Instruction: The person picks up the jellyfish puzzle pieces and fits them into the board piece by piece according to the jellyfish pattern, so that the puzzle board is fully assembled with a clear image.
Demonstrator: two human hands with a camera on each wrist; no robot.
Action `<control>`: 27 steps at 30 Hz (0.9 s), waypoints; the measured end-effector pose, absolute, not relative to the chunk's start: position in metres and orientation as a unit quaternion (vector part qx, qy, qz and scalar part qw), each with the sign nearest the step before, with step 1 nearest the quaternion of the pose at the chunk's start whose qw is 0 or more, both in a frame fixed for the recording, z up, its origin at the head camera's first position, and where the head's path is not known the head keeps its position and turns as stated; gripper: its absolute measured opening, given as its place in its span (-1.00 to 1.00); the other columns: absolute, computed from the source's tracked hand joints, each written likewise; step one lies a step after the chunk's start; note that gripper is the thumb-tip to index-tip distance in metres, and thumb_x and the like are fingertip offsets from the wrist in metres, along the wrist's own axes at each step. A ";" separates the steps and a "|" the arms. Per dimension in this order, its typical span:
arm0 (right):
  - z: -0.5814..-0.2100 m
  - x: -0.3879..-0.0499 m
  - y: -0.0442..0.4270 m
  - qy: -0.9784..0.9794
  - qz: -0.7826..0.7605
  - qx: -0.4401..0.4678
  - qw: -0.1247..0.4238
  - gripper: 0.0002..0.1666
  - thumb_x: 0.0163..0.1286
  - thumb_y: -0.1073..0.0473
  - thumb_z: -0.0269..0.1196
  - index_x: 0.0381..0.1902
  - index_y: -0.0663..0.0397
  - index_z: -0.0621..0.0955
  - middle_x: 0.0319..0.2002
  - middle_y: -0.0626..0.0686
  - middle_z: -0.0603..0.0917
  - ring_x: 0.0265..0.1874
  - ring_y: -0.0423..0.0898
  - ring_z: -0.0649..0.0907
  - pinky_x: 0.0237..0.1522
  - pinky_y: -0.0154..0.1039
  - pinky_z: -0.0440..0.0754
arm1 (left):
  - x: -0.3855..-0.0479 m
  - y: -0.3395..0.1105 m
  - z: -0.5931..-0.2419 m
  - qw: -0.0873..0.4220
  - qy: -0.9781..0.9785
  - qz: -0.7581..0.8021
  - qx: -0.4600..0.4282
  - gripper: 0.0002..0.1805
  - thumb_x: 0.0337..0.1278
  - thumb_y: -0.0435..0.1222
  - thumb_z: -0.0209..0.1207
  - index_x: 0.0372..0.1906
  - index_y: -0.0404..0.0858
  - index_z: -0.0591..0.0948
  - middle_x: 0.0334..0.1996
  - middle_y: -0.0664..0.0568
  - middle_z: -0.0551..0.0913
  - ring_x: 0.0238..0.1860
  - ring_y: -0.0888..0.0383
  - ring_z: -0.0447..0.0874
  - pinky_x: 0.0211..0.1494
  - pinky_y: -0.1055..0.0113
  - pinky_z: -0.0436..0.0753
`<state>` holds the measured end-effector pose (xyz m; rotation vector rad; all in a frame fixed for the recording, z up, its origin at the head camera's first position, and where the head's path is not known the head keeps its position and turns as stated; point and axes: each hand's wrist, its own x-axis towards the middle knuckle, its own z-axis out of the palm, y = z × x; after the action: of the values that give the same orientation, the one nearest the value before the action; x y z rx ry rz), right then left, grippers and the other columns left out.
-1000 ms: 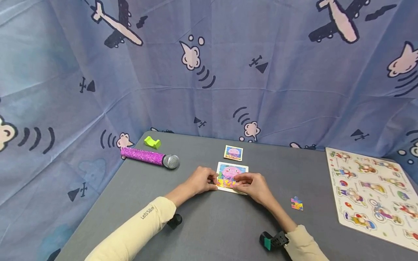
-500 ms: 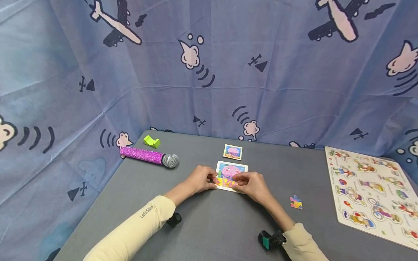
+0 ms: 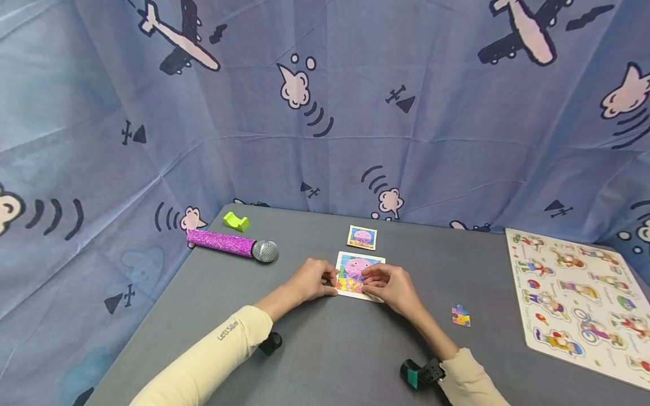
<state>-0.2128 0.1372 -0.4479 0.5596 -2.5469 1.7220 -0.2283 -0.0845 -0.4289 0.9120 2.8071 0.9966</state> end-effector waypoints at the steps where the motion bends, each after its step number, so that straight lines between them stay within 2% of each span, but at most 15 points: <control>1: -0.448 -0.213 0.137 -0.816 0.549 0.179 0.008 -0.71 0.00 0.56 0.39 -0.24 0.47 0.62 -0.35 0.27 0.70 -0.40 -0.11 0.71 -0.34 -0.38 0.65 | -0.228 -0.084 -0.429 0.013 0.902 0.318 0.292 -0.80 -0.23 -0.41 0.48 -0.54 -0.29 0.62 -0.36 -0.02 0.71 -0.26 0.18 0.68 -0.22 0.57 0.56; 7: -0.449 -0.214 0.133 -0.834 0.527 0.161 0.013 -0.73 -0.03 0.55 0.41 -0.30 0.41 0.64 -0.40 0.19 0.71 -0.44 -0.14 0.71 -0.39 -0.40 0.65 | -0.228 -0.084 -0.428 0.013 0.907 0.308 0.289 -0.81 -0.21 -0.38 0.48 -0.53 -0.28 0.64 -0.36 0.00 0.71 -0.23 0.16 0.68 -0.21 0.55 0.57; 11: -0.449 -0.214 0.133 -0.838 0.521 0.164 0.010 -0.73 -0.01 0.52 0.42 -0.29 0.40 0.64 -0.40 0.18 0.71 -0.45 -0.17 0.70 -0.39 -0.42 0.64 | -0.227 -0.084 -0.428 0.011 0.907 0.308 0.288 -0.80 -0.22 -0.38 0.48 -0.54 -0.28 0.63 -0.38 0.00 0.70 -0.28 0.17 0.66 -0.23 0.54 0.57; 19: -0.451 -0.212 0.147 -0.789 0.586 0.184 -0.029 -0.63 0.08 0.51 0.37 -0.12 0.51 0.58 -0.24 0.33 0.67 -0.33 -0.13 0.69 -0.30 -0.44 0.62 | -0.226 -0.084 -0.429 0.008 0.904 0.306 0.298 -0.81 -0.20 -0.38 0.48 -0.54 -0.28 0.63 -0.35 -0.02 0.71 -0.18 0.08 0.70 -0.21 0.52 0.58; 27: -0.456 -0.204 0.175 -0.757 0.616 0.217 -0.007 -0.62 0.15 0.53 0.30 -0.05 0.55 0.53 -0.18 0.45 0.62 -0.28 -0.16 0.71 -0.28 -0.42 0.63 | -0.226 -0.085 -0.427 0.007 0.906 0.304 0.295 -0.81 -0.19 -0.37 0.48 -0.53 -0.29 0.64 -0.39 -0.01 0.69 -0.21 0.10 0.69 -0.21 0.49 0.59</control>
<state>-0.2036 0.1747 -0.4564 0.6864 -2.3909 1.9432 -0.2262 -0.0854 -0.4267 0.9243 2.8332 0.9506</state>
